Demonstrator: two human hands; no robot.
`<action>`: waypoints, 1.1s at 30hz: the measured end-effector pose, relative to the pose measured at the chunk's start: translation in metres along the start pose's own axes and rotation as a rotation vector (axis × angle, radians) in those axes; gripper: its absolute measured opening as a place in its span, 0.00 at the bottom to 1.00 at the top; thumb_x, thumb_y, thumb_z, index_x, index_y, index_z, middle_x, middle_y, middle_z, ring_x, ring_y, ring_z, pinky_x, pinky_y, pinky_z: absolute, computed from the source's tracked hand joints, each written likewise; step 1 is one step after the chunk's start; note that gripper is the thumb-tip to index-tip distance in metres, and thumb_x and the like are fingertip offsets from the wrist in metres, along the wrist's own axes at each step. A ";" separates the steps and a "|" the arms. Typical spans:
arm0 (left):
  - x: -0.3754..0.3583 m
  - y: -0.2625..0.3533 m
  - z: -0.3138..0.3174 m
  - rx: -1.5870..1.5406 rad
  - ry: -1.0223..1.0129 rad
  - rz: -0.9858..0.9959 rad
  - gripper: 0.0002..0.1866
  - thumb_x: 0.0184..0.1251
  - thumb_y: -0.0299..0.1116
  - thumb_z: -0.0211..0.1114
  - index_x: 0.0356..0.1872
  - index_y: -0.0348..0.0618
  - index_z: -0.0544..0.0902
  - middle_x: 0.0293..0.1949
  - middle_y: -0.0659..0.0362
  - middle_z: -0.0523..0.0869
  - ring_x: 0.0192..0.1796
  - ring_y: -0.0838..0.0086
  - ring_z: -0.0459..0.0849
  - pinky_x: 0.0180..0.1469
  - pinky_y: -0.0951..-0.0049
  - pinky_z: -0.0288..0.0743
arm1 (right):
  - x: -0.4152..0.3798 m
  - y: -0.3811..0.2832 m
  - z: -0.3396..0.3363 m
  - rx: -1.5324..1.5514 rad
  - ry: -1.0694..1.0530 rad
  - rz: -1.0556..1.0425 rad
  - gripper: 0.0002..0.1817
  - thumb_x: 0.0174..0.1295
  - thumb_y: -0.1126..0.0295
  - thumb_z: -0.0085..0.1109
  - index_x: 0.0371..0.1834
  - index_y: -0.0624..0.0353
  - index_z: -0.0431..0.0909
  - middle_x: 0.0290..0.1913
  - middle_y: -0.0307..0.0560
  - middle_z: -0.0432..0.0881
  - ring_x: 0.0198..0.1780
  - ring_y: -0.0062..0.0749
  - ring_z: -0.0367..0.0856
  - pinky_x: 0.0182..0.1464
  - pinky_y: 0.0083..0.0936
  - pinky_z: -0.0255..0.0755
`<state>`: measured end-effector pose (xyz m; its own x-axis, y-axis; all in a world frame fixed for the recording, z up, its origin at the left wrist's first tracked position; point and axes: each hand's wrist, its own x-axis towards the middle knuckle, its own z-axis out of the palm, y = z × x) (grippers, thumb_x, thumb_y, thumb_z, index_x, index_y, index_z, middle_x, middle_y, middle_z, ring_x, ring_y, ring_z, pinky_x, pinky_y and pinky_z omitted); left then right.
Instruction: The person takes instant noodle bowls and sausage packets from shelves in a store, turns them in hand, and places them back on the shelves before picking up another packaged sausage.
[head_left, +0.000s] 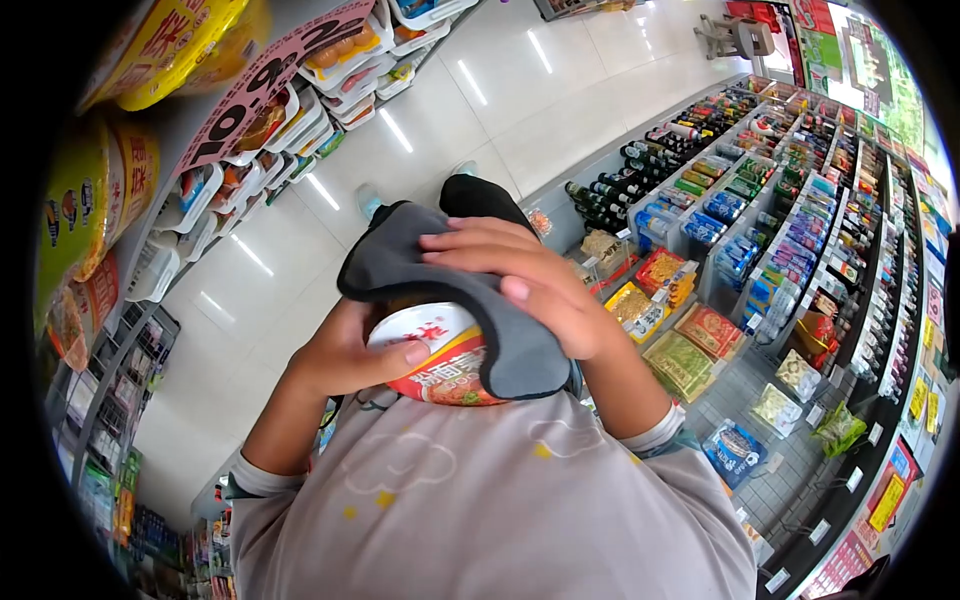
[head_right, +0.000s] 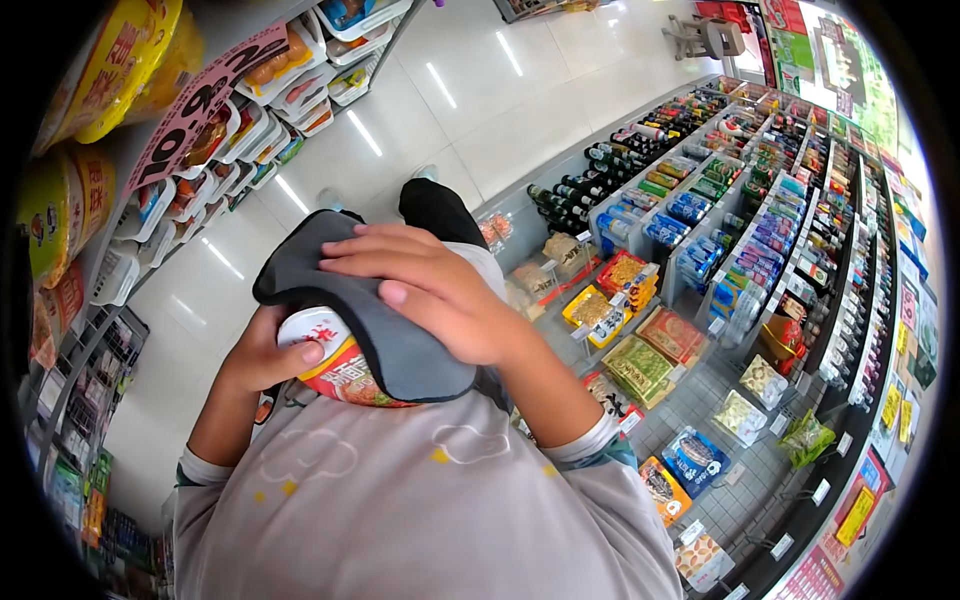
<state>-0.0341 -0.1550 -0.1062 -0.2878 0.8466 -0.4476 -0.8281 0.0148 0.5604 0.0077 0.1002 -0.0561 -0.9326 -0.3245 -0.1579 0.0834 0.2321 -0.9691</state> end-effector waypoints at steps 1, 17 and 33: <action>0.000 -0.011 -0.004 0.024 0.009 0.036 0.44 0.60 0.37 0.76 0.74 0.34 0.61 0.68 0.50 0.74 0.68 0.66 0.74 0.70 0.64 0.69 | -0.005 0.000 -0.001 0.021 0.028 -0.004 0.24 0.74 0.60 0.42 0.62 0.62 0.80 0.68 0.55 0.78 0.72 0.51 0.70 0.76 0.44 0.55; 0.000 -0.023 0.003 -0.015 0.026 0.184 0.58 0.56 0.52 0.73 0.80 0.35 0.47 0.75 0.45 0.62 0.77 0.58 0.64 0.76 0.59 0.58 | -0.067 0.004 0.049 0.016 0.249 -0.021 0.35 0.81 0.52 0.27 0.81 0.66 0.50 0.83 0.60 0.49 0.84 0.59 0.38 0.81 0.50 0.34; -0.020 0.026 0.008 0.567 -0.239 -0.184 0.30 0.58 0.27 0.77 0.62 0.37 0.78 0.56 0.56 0.84 0.57 0.75 0.83 0.59 0.70 0.78 | -0.038 -0.016 0.056 -0.051 0.034 -0.117 0.22 0.75 0.66 0.41 0.64 0.61 0.80 0.72 0.54 0.73 0.77 0.57 0.61 0.77 0.46 0.51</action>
<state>-0.0462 -0.1669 -0.0767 0.0046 0.8977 -0.4405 -0.4516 0.3949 0.8001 0.0612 0.0572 -0.0455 -0.9464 -0.3209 -0.0367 -0.0441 0.2408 -0.9696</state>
